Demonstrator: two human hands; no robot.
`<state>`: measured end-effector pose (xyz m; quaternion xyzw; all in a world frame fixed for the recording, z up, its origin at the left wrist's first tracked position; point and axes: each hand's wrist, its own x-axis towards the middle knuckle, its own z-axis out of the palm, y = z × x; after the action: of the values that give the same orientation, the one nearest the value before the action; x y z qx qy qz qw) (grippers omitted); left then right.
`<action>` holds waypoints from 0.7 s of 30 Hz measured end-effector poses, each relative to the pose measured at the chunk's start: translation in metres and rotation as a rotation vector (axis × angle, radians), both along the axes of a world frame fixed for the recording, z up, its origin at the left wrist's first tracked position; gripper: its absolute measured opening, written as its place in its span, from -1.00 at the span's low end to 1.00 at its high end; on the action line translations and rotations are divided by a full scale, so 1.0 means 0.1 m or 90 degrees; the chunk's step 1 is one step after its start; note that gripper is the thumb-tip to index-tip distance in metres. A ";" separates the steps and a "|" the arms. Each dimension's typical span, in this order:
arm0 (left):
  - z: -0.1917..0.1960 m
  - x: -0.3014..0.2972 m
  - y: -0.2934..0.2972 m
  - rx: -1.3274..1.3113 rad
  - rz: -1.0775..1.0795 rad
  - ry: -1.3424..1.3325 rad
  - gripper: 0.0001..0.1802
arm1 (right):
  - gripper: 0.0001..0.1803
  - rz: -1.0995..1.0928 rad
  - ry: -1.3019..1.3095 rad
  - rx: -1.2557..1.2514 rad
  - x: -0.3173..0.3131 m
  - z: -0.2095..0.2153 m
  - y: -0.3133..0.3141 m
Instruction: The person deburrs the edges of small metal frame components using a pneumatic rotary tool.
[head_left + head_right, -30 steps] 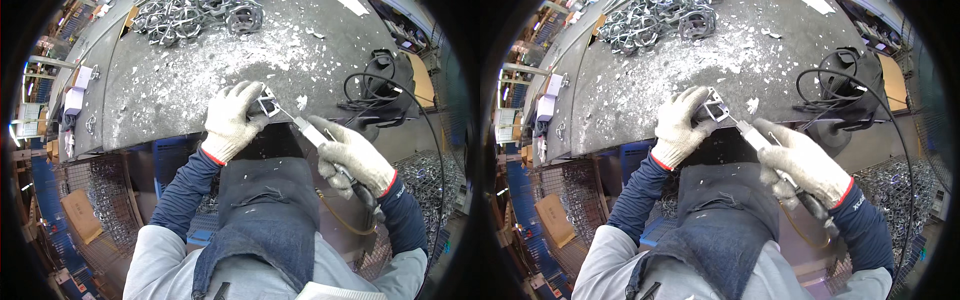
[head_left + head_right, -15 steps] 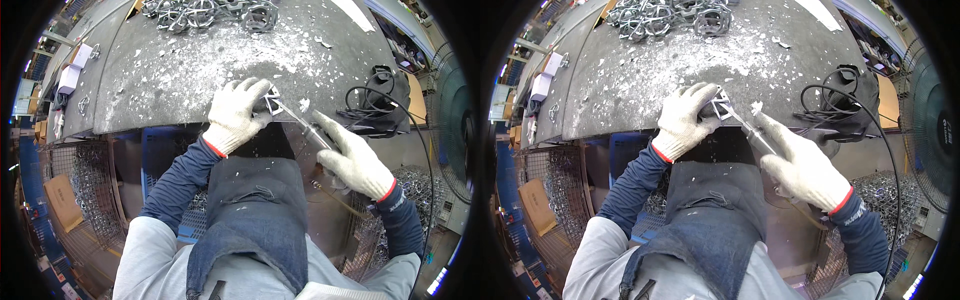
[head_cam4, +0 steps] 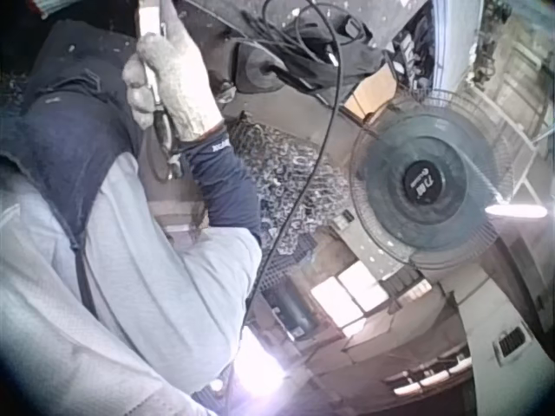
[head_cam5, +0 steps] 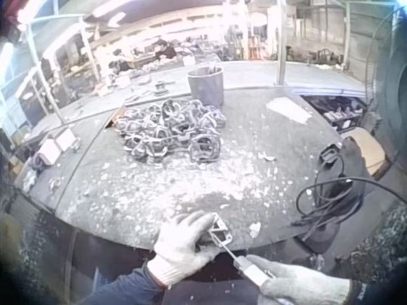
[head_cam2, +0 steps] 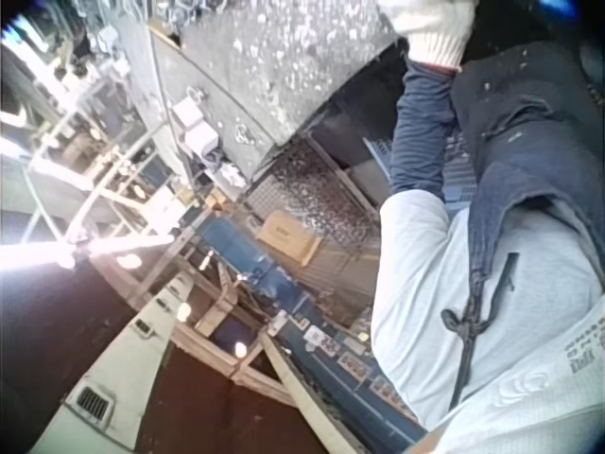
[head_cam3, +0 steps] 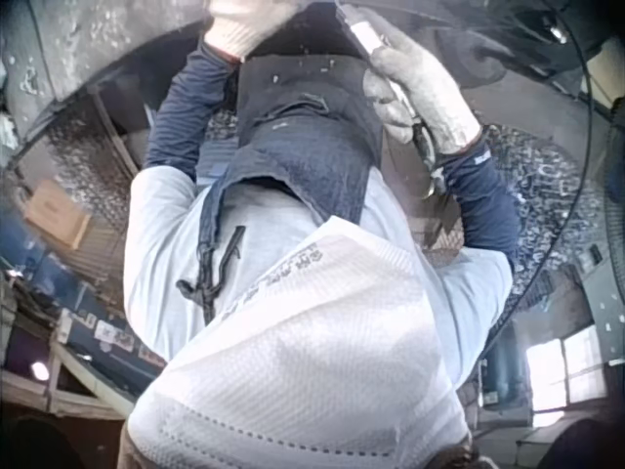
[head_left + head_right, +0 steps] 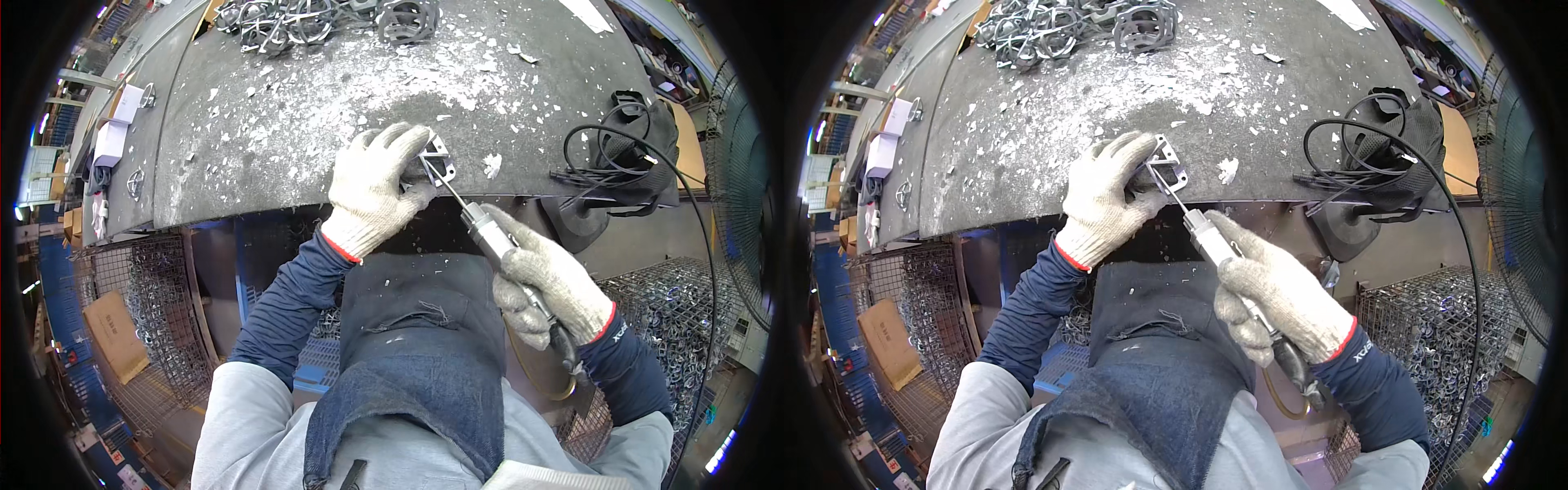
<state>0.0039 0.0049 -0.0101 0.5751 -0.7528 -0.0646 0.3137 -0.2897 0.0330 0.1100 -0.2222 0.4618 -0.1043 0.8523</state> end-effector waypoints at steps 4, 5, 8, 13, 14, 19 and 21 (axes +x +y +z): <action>0.03 -0.02 0.02 0.001 0.010 -0.022 -0.12 | -0.09 0.107 0.036 -0.052 -0.14 -0.21 0.08; 0.05 -0.03 0.02 0.001 0.011 -0.023 -0.12 | -0.09 0.108 0.035 -0.052 -0.16 -0.22 0.06; 0.13 -0.04 -0.01 0.000 0.001 -0.025 -0.19 | -0.13 0.325 0.248 -0.672 -0.23 -0.49 -0.03; 0.13 0.15 -0.13 0.038 -0.101 -0.041 -0.34 | -0.15 0.285 0.305 -0.747 -0.43 -0.50 0.09; 0.12 0.12 -0.16 0.008 -0.098 -0.062 -0.47 | -0.16 0.307 0.333 -0.767 -0.47 -0.44 0.10; 0.36 0.20 -0.35 0.325 -0.121 0.236 -0.60 | -0.17 0.373 0.482 -0.957 -0.59 -0.36 0.09; 0.36 0.23 -0.43 0.497 -0.166 0.300 -0.57 | -0.18 0.384 0.503 -1.033 -0.59 -0.40 0.08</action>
<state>0.0266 -0.0384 0.0259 0.5205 -0.6464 -0.5104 0.2252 -0.3491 0.0415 0.0697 -0.8753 0.4265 -0.0859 0.2112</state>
